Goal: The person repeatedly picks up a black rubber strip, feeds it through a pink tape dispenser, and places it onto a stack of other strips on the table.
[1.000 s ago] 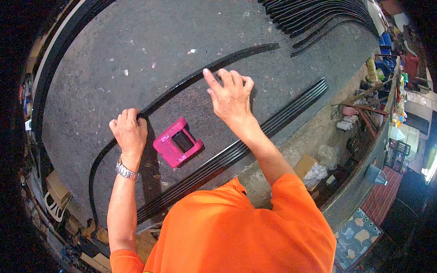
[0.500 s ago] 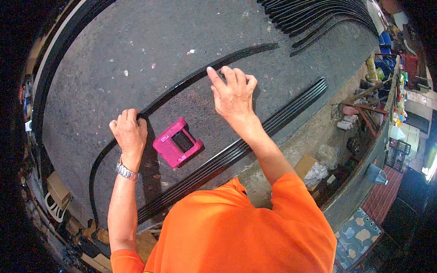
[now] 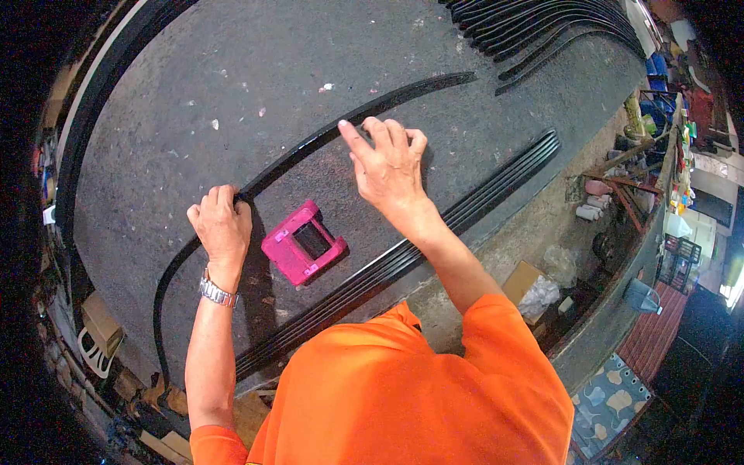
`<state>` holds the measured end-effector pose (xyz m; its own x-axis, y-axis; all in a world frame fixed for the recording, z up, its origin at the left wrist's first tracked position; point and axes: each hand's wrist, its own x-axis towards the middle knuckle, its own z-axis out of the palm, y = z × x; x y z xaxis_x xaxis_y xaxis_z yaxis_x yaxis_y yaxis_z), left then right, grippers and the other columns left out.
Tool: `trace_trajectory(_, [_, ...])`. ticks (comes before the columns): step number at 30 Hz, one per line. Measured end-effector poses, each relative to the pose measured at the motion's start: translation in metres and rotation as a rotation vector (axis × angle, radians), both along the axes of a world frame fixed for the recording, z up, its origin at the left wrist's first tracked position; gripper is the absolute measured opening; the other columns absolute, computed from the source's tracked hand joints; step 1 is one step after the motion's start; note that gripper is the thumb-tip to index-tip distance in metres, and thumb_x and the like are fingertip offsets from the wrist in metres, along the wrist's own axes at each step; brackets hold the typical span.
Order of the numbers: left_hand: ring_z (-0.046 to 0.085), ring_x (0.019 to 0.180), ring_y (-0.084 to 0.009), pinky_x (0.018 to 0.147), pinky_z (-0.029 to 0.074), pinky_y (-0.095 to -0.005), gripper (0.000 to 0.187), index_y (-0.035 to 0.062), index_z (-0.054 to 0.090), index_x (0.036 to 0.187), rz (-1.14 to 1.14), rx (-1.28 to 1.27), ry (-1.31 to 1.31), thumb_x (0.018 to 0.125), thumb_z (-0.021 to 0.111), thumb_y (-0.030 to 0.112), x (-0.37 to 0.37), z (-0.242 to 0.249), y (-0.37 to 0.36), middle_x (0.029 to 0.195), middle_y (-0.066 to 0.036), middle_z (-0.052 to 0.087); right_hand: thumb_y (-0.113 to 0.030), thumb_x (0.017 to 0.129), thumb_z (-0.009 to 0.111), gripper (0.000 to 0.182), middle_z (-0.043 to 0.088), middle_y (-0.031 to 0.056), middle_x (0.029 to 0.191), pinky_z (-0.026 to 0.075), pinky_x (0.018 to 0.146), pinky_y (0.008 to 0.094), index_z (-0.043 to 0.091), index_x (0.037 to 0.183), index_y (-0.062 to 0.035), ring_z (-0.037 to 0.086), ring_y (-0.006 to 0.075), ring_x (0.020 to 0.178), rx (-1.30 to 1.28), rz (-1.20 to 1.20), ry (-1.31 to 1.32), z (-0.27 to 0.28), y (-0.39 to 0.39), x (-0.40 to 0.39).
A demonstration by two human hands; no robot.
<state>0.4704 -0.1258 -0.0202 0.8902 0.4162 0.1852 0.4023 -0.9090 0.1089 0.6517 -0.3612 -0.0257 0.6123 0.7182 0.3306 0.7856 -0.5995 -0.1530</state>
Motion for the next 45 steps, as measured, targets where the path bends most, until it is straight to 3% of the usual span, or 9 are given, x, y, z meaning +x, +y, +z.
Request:
trace_trajectory(11, [0.063,0.087,-0.0256,0.081,0.04,-0.0417,0.016,0.0115,0.064,0.093,-0.026,0.004,-0.028,0.078,0.067,0.009,-0.001,-0.003,0.001,0.092,-0.004,0.066,-0.018,0.08,0.075,0.052,0.056,0.0049,0.119,0.035,0.092,0.0475,0.065,0.131,-0.0188,0.053,0.0248,0.111,0.063,0.056,0.056,0.0,0.011,-0.011])
trace_trajectory(18, [0.063,0.089,-0.0264,0.083,0.04,-0.0422,0.02,0.0099,0.065,0.097,0.006,-0.002,0.037,0.078,0.069,0.007,-0.001,-0.001,-0.001,0.094,-0.006,0.067,-0.03,0.081,0.078,0.068,0.056,0.0051,0.12,0.034,0.093,0.0487,0.056,0.144,-0.02,0.054,0.0246,0.113,0.015,-0.202,0.037,-0.003,-0.029,0.024])
trace_trajectory(25, [0.063,0.089,-0.0265,0.082,0.039,-0.042,0.02,0.01,0.064,0.096,0.013,-0.003,0.053,0.077,0.07,0.007,0.0,0.001,-0.002,0.093,-0.005,0.066,-0.033,0.085,0.075,0.067,0.057,0.0076,0.123,0.034,0.094,0.0483,0.054,0.146,-0.0154,0.054,0.0256,0.116,-0.001,-0.391,-0.052,-0.016,-0.071,0.061])
trace_trajectory(31, [0.063,0.088,-0.0259,0.081,0.04,-0.0433,0.018,0.0132,0.062,0.088,-0.018,0.03,-0.045,0.072,0.068,0.009,0.002,-0.003,0.0,0.087,-0.004,0.065,-0.034,0.087,0.074,0.067,0.061,0.0101,0.124,0.044,0.091,0.053,0.051,0.148,-0.0137,0.057,0.0316,0.118,-0.111,-0.453,0.02,-0.021,-0.08,0.067])
trace_trajectory(32, [0.064,0.088,-0.0259,0.08,0.04,-0.0444,0.016,0.0132,0.061,0.084,-0.014,0.058,-0.066,0.07,0.067,0.01,0.004,0.001,-0.001,0.086,-0.005,0.064,-0.035,0.085,0.075,0.07,0.063,0.01,0.122,0.046,0.085,0.0547,0.051,0.147,-0.0131,0.059,0.0325,0.112,-0.164,-0.447,0.01,-0.023,-0.079,0.073])
trace_trajectory(33, [0.065,0.095,-0.0278,0.084,0.042,-0.0469,0.018,0.0118,0.065,0.091,0.09,-0.032,0.166,0.074,0.067,0.011,0.007,0.011,-0.003,0.094,-0.007,0.069,-0.032,0.085,0.075,0.07,0.066,0.012,0.115,0.05,0.082,0.0534,0.051,0.147,-0.0128,0.063,0.0348,0.105,-0.079,-0.38,0.002,-0.023,-0.081,0.074])
trace_trajectory(34, [0.066,0.095,-0.0281,0.084,0.042,-0.0475,0.018,0.0113,0.065,0.09,0.076,-0.027,0.027,0.072,0.067,0.011,0.005,0.004,-0.002,0.094,-0.007,0.069,-0.028,0.084,0.076,0.068,0.068,0.0127,0.113,0.052,0.084,0.0512,0.052,0.146,-0.0113,0.064,0.0353,0.104,-0.083,-0.353,-0.14,-0.025,-0.082,0.069])
trace_trajectory(37, [0.065,0.094,-0.0258,0.086,0.04,-0.0484,0.018,0.0119,0.064,0.091,0.104,-0.045,-0.027,0.074,0.064,0.007,0.003,-0.003,0.0,0.091,-0.006,0.067,-0.022,0.09,0.072,0.067,0.066,0.0174,0.128,0.049,0.098,0.0467,0.048,0.15,-0.0077,0.061,0.0368,0.118,-0.072,-0.243,-0.084,-0.034,-0.089,0.073])
trace_trajectory(45, [0.062,0.098,-0.0245,0.095,0.036,-0.0495,0.025,0.0124,0.063,0.104,0.119,-0.111,-0.096,0.079,0.066,0.009,-0.002,-0.012,-0.002,0.099,-0.006,0.064,-0.026,0.1,0.061,0.058,0.062,0.0228,0.133,0.048,0.098,0.0497,0.044,0.154,-0.0101,0.059,0.0413,0.119,-0.088,-0.215,-0.112,-0.039,-0.094,0.069])
